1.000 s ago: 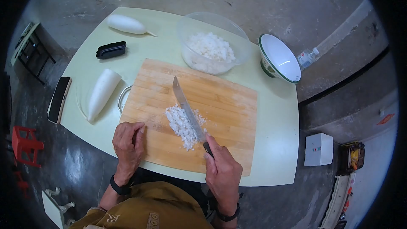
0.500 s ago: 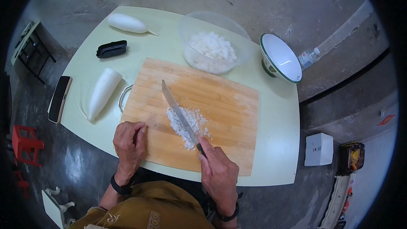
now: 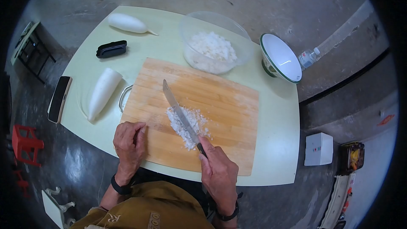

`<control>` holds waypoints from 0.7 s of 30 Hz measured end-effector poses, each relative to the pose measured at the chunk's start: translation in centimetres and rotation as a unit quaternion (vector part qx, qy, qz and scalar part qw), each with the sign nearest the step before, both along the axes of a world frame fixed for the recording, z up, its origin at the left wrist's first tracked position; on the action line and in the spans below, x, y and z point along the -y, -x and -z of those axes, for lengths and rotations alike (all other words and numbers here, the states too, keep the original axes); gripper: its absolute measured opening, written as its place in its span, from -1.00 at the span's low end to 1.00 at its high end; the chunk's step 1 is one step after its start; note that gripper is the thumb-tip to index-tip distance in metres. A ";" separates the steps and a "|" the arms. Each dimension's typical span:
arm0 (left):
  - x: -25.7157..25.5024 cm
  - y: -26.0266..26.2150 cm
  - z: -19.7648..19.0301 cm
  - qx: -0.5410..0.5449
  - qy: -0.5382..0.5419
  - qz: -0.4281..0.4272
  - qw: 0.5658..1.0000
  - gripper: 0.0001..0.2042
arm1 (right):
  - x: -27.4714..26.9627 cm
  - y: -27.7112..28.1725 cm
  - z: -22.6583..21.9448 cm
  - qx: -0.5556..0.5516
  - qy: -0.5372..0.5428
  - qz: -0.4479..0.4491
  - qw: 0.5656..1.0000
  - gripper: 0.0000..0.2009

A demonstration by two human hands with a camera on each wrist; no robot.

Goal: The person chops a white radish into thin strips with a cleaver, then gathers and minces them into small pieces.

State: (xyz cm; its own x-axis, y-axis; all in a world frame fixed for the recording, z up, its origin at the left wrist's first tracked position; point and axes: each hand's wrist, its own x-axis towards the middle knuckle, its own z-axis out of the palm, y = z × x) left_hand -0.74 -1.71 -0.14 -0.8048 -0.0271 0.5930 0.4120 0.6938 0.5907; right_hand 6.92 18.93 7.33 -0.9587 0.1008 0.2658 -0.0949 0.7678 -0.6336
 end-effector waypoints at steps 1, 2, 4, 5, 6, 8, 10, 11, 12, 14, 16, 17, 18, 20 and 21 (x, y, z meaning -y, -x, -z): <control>0.0 0.1 0.1 -0.001 0.000 -0.001 1.000 -0.85 | 0.0 0.0 -0.1 -0.001 0.000 -0.001 1.000 -0.52; 0.0 0.1 0.2 -0.007 -0.002 0.000 1.000 -0.84 | 0.1 -0.1 -0.1 -0.018 0.014 0.003 1.000 -0.52; 0.1 0.1 0.2 -0.012 -0.002 0.002 1.000 -0.84 | 0.2 0.0 -0.2 -0.035 0.030 0.007 0.999 -0.52; 0.0 0.1 0.1 -0.011 -0.003 0.001 1.000 -0.84 | 0.2 0.1 -0.1 -0.020 0.013 0.008 1.000 -0.52; 0.0 0.0 0.1 -0.010 -0.005 0.002 1.000 -0.84 | 0.1 0.1 -0.2 -0.004 -0.004 0.011 1.000 -0.52; 0.0 0.0 -0.1 -0.006 -0.004 0.002 1.000 -0.84 | -0.2 0.0 -0.4 0.002 0.000 0.011 1.000 -0.52; 0.1 -0.1 0.0 -0.002 -0.003 -0.003 1.000 -0.84 | -0.2 0.1 -0.4 0.009 0.005 0.006 1.000 -0.53; 0.1 0.0 0.1 -0.008 -0.006 0.000 1.000 -0.84 | -0.1 0.1 -0.3 -0.018 0.013 0.007 1.000 -0.53; 0.0 0.1 0.2 -0.014 -0.009 0.003 1.000 -0.84 | 0.0 0.1 -0.2 -0.045 0.021 0.008 0.999 -0.53; 0.0 0.0 0.0 -0.009 -0.005 0.002 1.000 -0.84 | 0.1 0.1 -0.3 -0.015 0.005 0.011 1.000 -0.53; 0.0 0.1 0.0 -0.007 -0.001 0.000 1.000 -0.84 | 0.1 0.0 -0.4 0.012 -0.011 0.013 1.000 -0.53; 0.0 0.1 0.2 -0.010 -0.003 0.001 1.000 -0.84 | 0.1 0.0 -0.5 0.004 0.007 0.013 1.000 -0.53; 0.1 0.1 0.2 -0.013 -0.004 0.003 1.000 -0.84 | 0.1 -0.1 -0.5 -0.003 0.025 0.013 1.000 -0.53; 0.1 0.1 0.1 -0.010 -0.004 0.002 1.000 -0.84 | 0.0 0.1 0.0 -0.014 0.019 0.008 1.000 -0.52; 0.0 0.0 0.0 -0.007 -0.004 0.001 1.000 -0.84 | 0.0 0.1 0.1 -0.025 0.012 0.005 1.000 -0.52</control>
State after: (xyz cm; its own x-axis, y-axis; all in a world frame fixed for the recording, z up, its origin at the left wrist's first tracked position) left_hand -0.77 -1.70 -0.17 -0.7965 -0.0304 0.6039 0.4216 0.6881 0.5907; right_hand 6.82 18.98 7.21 -0.9435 0.1169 0.3101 -0.1191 0.7538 -0.6463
